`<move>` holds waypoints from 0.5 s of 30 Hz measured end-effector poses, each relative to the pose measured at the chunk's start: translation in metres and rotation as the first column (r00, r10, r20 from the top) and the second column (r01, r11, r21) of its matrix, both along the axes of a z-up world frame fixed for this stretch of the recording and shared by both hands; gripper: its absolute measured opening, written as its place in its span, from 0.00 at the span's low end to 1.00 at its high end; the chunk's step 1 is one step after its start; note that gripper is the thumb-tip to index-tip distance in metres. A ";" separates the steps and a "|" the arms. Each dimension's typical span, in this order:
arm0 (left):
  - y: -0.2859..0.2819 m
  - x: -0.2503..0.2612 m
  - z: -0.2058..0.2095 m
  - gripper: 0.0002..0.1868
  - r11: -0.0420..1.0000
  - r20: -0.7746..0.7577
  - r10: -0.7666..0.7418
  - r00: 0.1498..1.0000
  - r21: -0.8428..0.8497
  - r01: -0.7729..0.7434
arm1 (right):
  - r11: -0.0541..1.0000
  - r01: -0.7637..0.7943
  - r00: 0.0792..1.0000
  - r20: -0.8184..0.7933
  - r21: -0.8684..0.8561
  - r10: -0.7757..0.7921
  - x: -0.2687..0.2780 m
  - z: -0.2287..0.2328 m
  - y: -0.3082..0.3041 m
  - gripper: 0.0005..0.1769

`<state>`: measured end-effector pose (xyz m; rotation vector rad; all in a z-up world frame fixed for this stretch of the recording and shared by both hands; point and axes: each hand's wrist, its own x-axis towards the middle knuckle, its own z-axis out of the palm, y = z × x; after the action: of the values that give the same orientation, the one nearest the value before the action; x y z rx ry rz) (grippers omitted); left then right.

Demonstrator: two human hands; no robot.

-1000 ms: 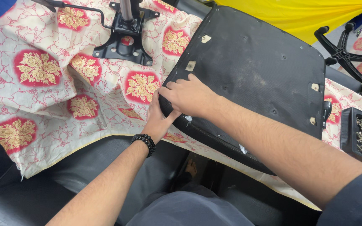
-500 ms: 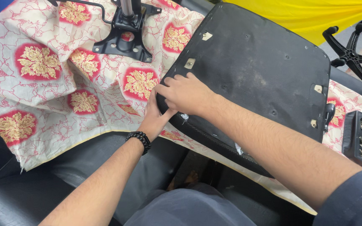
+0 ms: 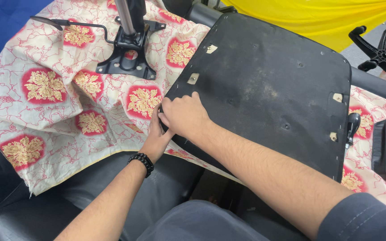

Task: The person uses a screwdriver to fasten screws into the underside of a black chair seat, then attaches a black plastic frame to the seat. The person works methodically, securing each screw before moving to the next.

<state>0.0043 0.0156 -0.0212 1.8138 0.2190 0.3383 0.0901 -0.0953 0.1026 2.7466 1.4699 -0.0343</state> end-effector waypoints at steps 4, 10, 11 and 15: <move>-0.002 0.001 -0.001 0.56 1.000 -0.001 0.010 1.000 -0.029 -0.010 | 0.986 -0.151 0.984 0.089 -0.067 0.157 0.003 0.002 0.001 0.16; -0.004 0.000 0.005 0.58 0.997 0.000 -0.014 1.000 -0.080 0.014 | 0.899 -0.385 0.913 0.228 0.209 0.339 0.012 0.011 -0.005 0.26; -0.005 0.000 0.006 0.58 0.997 0.011 -0.004 1.000 -0.073 0.005 | 0.952 -0.276 0.956 0.141 0.134 0.258 0.012 0.012 -0.004 0.25; -0.005 -0.001 0.008 0.59 0.999 -0.023 0.010 1.000 -0.035 -0.010 | 0.977 -0.177 0.984 -0.016 -0.120 0.177 0.007 0.017 0.000 0.22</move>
<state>0.0033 0.0108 -0.0130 1.7833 0.2483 0.3195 0.0975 -0.0957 0.1194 2.5136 1.6492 -0.1233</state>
